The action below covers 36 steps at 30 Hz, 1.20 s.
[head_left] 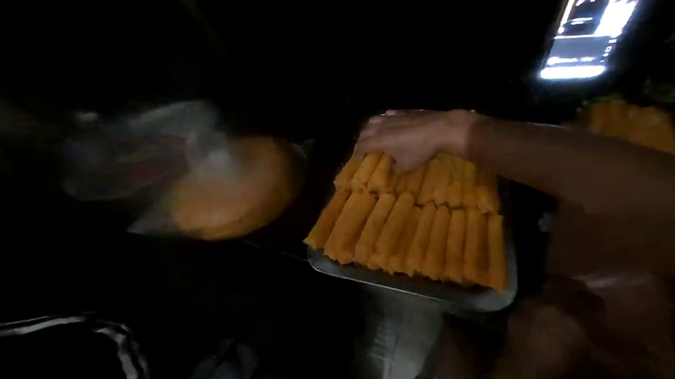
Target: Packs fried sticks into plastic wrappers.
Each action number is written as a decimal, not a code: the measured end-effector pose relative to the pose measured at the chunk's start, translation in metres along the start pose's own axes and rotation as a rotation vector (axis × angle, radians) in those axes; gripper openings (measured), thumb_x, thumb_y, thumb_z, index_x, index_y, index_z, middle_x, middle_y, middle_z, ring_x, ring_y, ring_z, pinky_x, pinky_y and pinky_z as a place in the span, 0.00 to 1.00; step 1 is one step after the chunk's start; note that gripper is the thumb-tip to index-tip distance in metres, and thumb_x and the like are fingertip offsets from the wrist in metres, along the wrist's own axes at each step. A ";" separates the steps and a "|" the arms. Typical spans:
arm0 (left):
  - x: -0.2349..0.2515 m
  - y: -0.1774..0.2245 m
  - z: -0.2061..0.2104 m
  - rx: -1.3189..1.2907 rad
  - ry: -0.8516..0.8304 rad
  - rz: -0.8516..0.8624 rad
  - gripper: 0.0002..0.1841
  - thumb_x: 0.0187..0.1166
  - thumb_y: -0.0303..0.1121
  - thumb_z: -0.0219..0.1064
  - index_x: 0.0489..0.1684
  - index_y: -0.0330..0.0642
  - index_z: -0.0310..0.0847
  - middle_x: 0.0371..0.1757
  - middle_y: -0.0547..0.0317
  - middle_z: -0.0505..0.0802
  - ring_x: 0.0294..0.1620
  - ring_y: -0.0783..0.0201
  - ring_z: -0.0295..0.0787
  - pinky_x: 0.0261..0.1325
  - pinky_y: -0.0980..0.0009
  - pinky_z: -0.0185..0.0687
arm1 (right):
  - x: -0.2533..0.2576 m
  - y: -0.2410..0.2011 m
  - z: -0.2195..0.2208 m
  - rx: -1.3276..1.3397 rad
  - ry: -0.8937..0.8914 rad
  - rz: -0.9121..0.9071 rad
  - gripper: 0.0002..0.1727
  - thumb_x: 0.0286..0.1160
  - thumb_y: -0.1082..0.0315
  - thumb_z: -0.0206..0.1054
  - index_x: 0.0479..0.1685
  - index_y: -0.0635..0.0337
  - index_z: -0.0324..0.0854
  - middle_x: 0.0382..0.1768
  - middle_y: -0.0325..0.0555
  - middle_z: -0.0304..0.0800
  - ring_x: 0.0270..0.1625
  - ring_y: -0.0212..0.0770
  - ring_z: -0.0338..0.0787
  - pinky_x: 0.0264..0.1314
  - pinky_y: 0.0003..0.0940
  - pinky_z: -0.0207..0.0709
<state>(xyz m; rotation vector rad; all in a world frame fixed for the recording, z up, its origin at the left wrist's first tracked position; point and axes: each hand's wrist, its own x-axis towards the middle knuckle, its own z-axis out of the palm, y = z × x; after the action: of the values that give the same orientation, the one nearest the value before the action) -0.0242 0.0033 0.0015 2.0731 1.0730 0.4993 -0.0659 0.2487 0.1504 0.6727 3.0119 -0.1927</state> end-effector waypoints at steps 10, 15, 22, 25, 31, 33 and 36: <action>0.000 -0.006 0.012 0.043 0.113 0.079 0.14 0.81 0.32 0.67 0.60 0.41 0.91 0.64 0.51 0.93 0.69 0.52 0.89 0.74 0.54 0.82 | -0.001 0.004 0.004 0.043 -0.078 0.090 0.47 0.52 0.80 0.81 0.82 0.50 0.71 0.82 0.49 0.73 0.86 0.59 0.67 0.85 0.63 0.60; 0.002 -0.017 0.018 0.046 0.188 0.263 0.12 0.79 0.30 0.69 0.55 0.42 0.92 0.63 0.52 0.94 0.67 0.53 0.89 0.72 0.57 0.83 | 0.003 0.008 0.007 0.024 -0.067 0.045 0.42 0.47 0.80 0.82 0.74 0.56 0.76 0.77 0.52 0.75 0.82 0.61 0.69 0.79 0.63 0.65; 0.005 -0.026 0.035 0.074 0.287 0.324 0.10 0.76 0.34 0.72 0.51 0.47 0.93 0.60 0.58 0.94 0.65 0.59 0.90 0.69 0.64 0.84 | -0.003 0.011 0.011 0.058 -0.028 0.059 0.45 0.49 0.78 0.83 0.78 0.53 0.73 0.77 0.52 0.78 0.83 0.59 0.70 0.85 0.63 0.58; 0.001 -0.011 0.017 0.035 0.246 0.277 0.11 0.76 0.30 0.71 0.53 0.43 0.94 0.61 0.53 0.94 0.65 0.56 0.90 0.71 0.63 0.83 | -0.001 0.016 0.011 0.022 -0.011 0.023 0.39 0.48 0.75 0.85 0.71 0.54 0.81 0.71 0.52 0.80 0.79 0.60 0.72 0.80 0.64 0.63; 0.005 -0.014 0.024 0.075 0.387 0.372 0.09 0.74 0.26 0.71 0.48 0.41 0.95 0.57 0.53 0.96 0.61 0.55 0.93 0.68 0.63 0.85 | -0.008 0.012 0.008 0.055 0.004 0.021 0.37 0.45 0.78 0.85 0.66 0.57 0.83 0.64 0.53 0.86 0.74 0.58 0.79 0.82 0.61 0.62; 0.005 -0.014 0.023 0.083 0.372 0.381 0.09 0.75 0.28 0.72 0.47 0.41 0.95 0.56 0.53 0.96 0.62 0.55 0.93 0.69 0.63 0.85 | -0.010 0.011 0.007 0.055 0.001 0.032 0.36 0.46 0.78 0.84 0.66 0.57 0.82 0.59 0.54 0.89 0.68 0.58 0.83 0.79 0.59 0.65; 0.008 -0.020 0.028 0.154 0.346 0.392 0.09 0.77 0.33 0.72 0.49 0.44 0.94 0.56 0.54 0.96 0.60 0.55 0.93 0.64 0.61 0.88 | -0.013 0.008 0.004 0.068 -0.004 0.031 0.35 0.49 0.77 0.85 0.65 0.59 0.81 0.56 0.54 0.91 0.64 0.56 0.87 0.79 0.58 0.66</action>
<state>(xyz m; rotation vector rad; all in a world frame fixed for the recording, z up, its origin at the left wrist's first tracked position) -0.0126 0.0055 -0.0320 2.4056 0.9135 1.0283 -0.0502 0.2496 0.1471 0.7225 3.0012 -0.2953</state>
